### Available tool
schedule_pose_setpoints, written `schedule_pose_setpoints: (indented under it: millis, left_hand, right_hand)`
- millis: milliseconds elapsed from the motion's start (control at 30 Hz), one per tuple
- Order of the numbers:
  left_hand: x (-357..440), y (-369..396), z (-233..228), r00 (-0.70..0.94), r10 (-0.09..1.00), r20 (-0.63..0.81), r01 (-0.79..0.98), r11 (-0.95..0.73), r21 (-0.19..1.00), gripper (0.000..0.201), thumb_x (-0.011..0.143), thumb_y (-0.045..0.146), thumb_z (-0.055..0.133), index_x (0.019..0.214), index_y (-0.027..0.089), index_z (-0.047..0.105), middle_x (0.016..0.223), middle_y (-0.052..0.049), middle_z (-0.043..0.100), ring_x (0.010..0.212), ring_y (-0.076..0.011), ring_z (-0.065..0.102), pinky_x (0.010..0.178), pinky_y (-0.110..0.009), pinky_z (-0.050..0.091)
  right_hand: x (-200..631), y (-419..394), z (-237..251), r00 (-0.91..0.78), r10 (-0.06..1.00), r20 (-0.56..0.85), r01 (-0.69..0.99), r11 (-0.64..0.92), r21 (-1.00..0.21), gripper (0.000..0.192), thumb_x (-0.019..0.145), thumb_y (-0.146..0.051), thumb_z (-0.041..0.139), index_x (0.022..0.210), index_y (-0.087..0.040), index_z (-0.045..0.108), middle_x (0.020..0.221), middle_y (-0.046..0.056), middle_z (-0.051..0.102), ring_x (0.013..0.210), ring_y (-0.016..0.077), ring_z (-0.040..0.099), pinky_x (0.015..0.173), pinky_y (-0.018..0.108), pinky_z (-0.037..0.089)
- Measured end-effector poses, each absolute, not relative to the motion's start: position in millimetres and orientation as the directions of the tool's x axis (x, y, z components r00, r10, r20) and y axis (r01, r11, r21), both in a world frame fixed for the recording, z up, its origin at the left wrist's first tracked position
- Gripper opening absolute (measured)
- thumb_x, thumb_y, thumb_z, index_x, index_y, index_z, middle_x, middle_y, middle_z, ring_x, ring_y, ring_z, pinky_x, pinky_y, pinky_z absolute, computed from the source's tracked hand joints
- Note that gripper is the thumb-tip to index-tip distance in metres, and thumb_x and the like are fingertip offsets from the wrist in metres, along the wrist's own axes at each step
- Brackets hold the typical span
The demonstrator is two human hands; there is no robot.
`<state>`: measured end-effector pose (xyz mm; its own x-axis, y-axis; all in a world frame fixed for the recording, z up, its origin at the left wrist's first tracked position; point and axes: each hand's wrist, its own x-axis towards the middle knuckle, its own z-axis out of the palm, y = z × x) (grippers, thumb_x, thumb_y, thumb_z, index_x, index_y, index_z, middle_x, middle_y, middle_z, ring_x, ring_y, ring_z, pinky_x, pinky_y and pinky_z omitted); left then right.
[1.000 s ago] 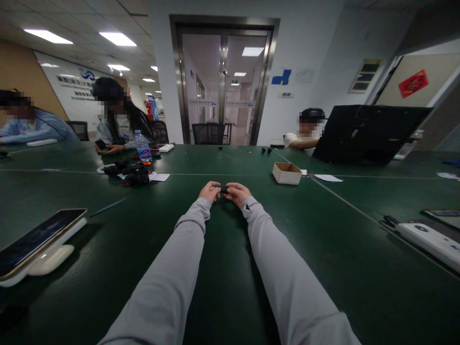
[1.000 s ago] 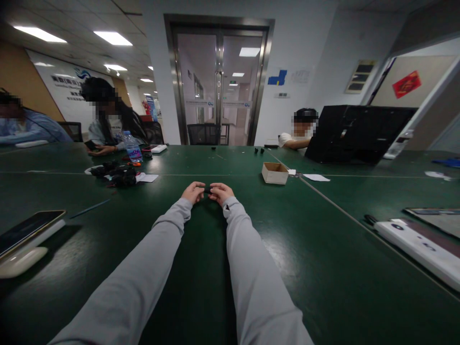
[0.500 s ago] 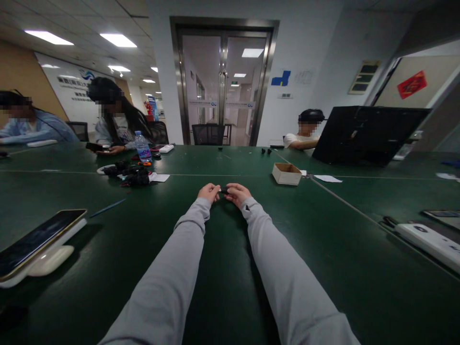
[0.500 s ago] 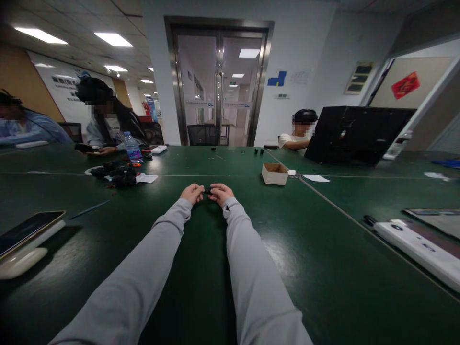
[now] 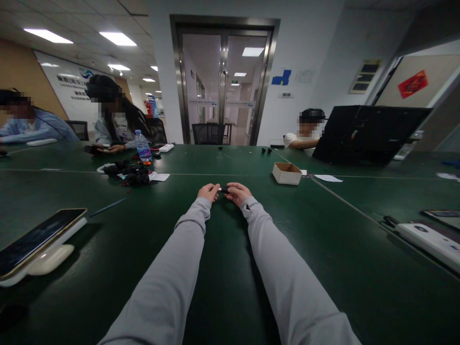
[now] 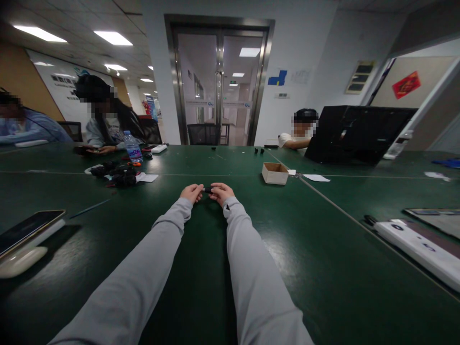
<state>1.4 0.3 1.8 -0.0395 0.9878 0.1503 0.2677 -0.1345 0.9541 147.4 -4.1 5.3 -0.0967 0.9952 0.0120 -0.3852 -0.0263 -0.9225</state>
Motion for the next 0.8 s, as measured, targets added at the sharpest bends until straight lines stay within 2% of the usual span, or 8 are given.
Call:
schedule_pose_setpoints:
  millis: [67,167,267,400,500,633,800]
  left_hand:
    - [2.2,-0.3,2.6,-0.067,0.988,0.138,0.239,-0.119,0.964,0.032,0.077,0.045,0.047,0.075,0.015,0.057,0.056,0.0,0.055,0.04,-0.0064,0.048,0.039,-0.016,0.038]
    - [2.5,-0.7,3.9,-0.067,0.987,0.147,0.124,-0.138,0.983,0.025,0.075,0.035,0.052,0.093,0.018,0.057,0.074,-0.001,0.061,0.044,-0.0059,0.051,0.04,-0.016,0.04]
    - [1.3,0.7,3.0,-0.003,0.987,0.163,0.106,-0.161,0.981,0.019,0.071,0.025,0.056,0.087,0.016,0.061,0.072,-0.001,0.06,0.049,-0.0058,0.052,0.044,-0.015,0.041]
    - [1.2,2.9,0.9,-0.012,0.986,0.167,0.13,-0.164,0.978,0.018,0.074,0.028,0.052,0.078,0.014,0.062,0.058,-0.001,0.056,0.045,-0.0066,0.05,0.043,-0.016,0.041]
    - [2.0,2.5,1.5,0.0,0.989,0.148,0.119,-0.147,0.982,0.018,0.074,0.029,0.053,0.08,0.014,0.061,0.058,0.0,0.056,0.044,-0.0068,0.05,0.042,-0.017,0.04]
    - [2.0,0.3,3.8,0.037,0.988,0.149,0.095,-0.152,0.984,0.017,0.07,0.022,0.055,0.085,0.015,0.061,0.066,-0.001,0.059,0.044,-0.0055,0.05,0.042,-0.016,0.04]
    - [2.3,-0.9,6.0,0.034,0.989,0.147,0.092,-0.149,0.984,0.014,0.072,0.024,0.054,0.08,0.014,0.061,0.055,0.001,0.055,0.044,-0.0055,0.047,0.042,-0.015,0.039]
  right_hand:
    - [147.4,-4.2,5.4,-0.096,0.995,0.011,-0.382,-0.027,-0.924,0.019,0.063,-0.003,0.061,0.076,-0.017,0.06,0.059,-0.001,0.061,0.052,0.0113,0.061,0.046,0.019,0.051]
    - [147.5,-4.2,5.5,-0.091,0.996,0.011,-0.383,-0.025,-0.923,0.019,0.063,-0.003,0.061,0.075,-0.017,0.06,0.06,-0.001,0.061,0.052,0.0117,0.061,0.046,0.02,0.051]
    - [147.4,-4.0,5.3,-0.09,0.996,0.005,-0.39,-0.031,-0.92,0.019,0.063,-0.002,0.06,0.075,-0.017,0.06,0.061,0.0,0.062,0.052,0.0119,0.061,0.046,0.02,0.051]
    - [147.0,-3.4,4.6,-0.088,0.996,0.003,-0.391,-0.032,-0.92,0.019,0.063,-0.002,0.06,0.075,-0.017,0.06,0.06,0.0,0.062,0.052,0.0116,0.06,0.047,0.021,0.05]
    - [146.8,-3.1,4.2,-0.082,0.997,0.008,-0.387,-0.025,-0.922,0.019,0.063,-0.002,0.059,0.075,-0.017,0.06,0.06,0.0,0.061,0.05,0.0111,0.06,0.047,0.021,0.05]
    - [146.8,-3.4,4.8,-0.08,0.997,0.006,-0.384,-0.026,-0.923,0.019,0.063,-0.002,0.059,0.076,-0.016,0.059,0.059,0.0,0.062,0.05,0.0113,0.06,0.047,0.02,0.05]
    - [147.0,-4.5,6.0,-0.088,0.996,0.005,-0.382,-0.029,-0.924,0.019,0.064,-0.002,0.058,0.076,-0.016,0.06,0.06,0.0,0.062,0.05,0.0115,0.06,0.047,0.02,0.05]
